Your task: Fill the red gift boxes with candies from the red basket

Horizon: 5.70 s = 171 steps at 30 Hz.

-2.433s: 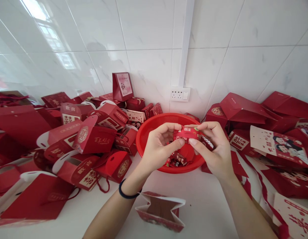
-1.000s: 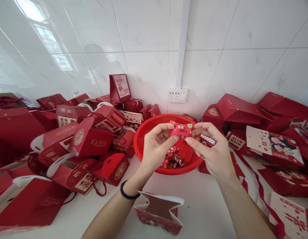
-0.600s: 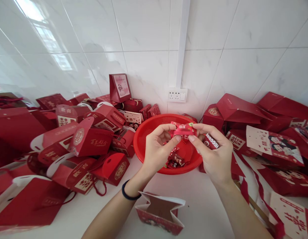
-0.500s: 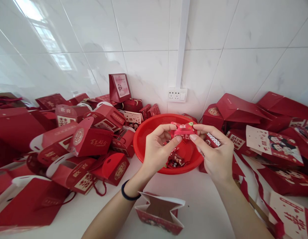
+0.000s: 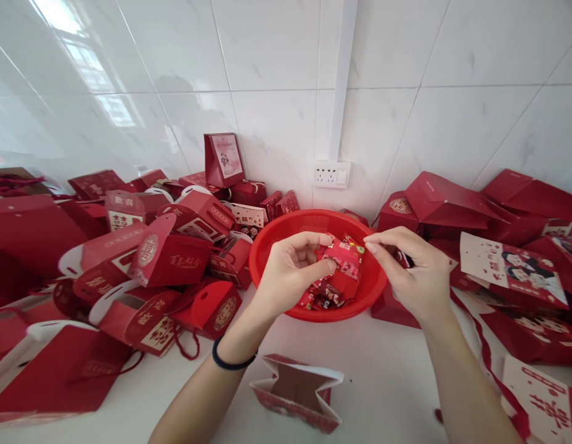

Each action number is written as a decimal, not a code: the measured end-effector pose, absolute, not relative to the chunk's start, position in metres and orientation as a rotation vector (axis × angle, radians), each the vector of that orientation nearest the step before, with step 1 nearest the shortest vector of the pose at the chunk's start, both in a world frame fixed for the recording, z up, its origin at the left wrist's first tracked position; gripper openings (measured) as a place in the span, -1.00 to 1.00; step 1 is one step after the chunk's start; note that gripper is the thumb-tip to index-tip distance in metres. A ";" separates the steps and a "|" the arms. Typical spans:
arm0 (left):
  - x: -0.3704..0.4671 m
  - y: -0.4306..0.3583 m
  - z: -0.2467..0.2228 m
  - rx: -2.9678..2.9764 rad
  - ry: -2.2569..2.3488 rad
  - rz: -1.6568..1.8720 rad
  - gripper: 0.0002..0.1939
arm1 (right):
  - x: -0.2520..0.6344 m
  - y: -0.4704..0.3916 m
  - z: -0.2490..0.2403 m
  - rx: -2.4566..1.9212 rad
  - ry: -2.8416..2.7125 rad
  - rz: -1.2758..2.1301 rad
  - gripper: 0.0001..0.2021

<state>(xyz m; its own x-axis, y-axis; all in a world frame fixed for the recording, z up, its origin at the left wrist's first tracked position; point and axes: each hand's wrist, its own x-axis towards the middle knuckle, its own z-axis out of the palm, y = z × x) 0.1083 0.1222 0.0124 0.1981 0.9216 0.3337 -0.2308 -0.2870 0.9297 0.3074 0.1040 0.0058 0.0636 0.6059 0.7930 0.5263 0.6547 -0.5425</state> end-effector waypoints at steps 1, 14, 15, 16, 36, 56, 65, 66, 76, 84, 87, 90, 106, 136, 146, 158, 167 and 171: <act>0.109 0.122 0.013 1.372 0.702 1.347 -0.72 | 0.310 0.104 0.007 -0.983 -1.587 0.097 -0.90; 0.113 0.126 0.007 1.443 0.707 1.448 -0.73 | 0.293 0.099 0.007 -0.922 -1.628 0.237 -0.89; 0.113 0.126 0.006 1.442 0.698 1.446 -0.73 | 0.293 0.099 0.006 -0.909 -1.633 0.216 -0.91; 0.113 0.127 0.006 1.441 0.683 1.439 -0.74 | 0.293 0.100 0.005 -0.894 -1.643 0.186 -0.93; 0.111 0.125 0.008 1.366 0.629 1.348 -0.70 | 0.283 0.100 -0.001 -0.867 -1.663 0.066 -0.75; 0.110 0.124 0.007 1.401 0.637 1.362 -0.71 | 0.287 0.100 -0.001 -0.819 -1.677 -0.013 -0.84; 0.105 0.128 0.012 1.447 0.635 1.418 -0.74 | 0.292 0.101 0.000 -0.833 -1.645 -0.045 -0.91; 0.104 0.128 0.011 1.450 0.644 1.421 -0.74 | 0.292 0.101 0.000 -0.836 -1.645 -0.045 -0.91; 0.102 0.130 0.010 1.455 0.656 1.427 -0.79 | 0.295 0.103 0.001 -0.811 -1.686 -0.035 -0.90; 0.103 0.132 0.008 1.614 0.656 1.438 -0.79 | 0.296 0.108 0.002 -0.783 -1.292 0.696 -0.76; 0.103 0.134 0.006 1.687 0.634 1.409 -0.79 | 0.294 0.113 0.001 -0.806 -1.131 1.042 -0.60; 0.104 0.135 0.005 1.675 0.579 1.369 -0.77 | 0.294 0.114 0.001 -0.912 -1.212 1.134 -0.59; 0.114 0.147 -0.012 2.482 0.535 1.342 -0.81 | 0.277 0.136 -0.020 -0.719 -0.693 1.454 -0.73; 0.111 0.251 -0.024 2.424 1.369 -0.294 -0.41 | 0.302 0.166 -0.056 -0.638 -0.516 1.420 -0.67; 0.101 0.255 -0.036 2.368 1.741 -0.169 -0.76 | 0.292 0.163 -0.055 -0.622 -0.456 1.379 -0.71; 0.105 0.266 -0.054 2.443 1.689 -0.092 -0.61 | 0.290 0.159 -0.046 -0.642 -0.375 1.412 -0.74; 0.108 0.266 -0.041 2.455 1.760 0.026 -0.58 | 0.290 0.155 -0.042 -0.652 -0.382 1.482 -0.83; 0.107 0.265 -0.039 2.370 1.844 -0.058 -0.62 | 0.290 0.155 -0.040 -0.665 -0.388 1.492 -0.86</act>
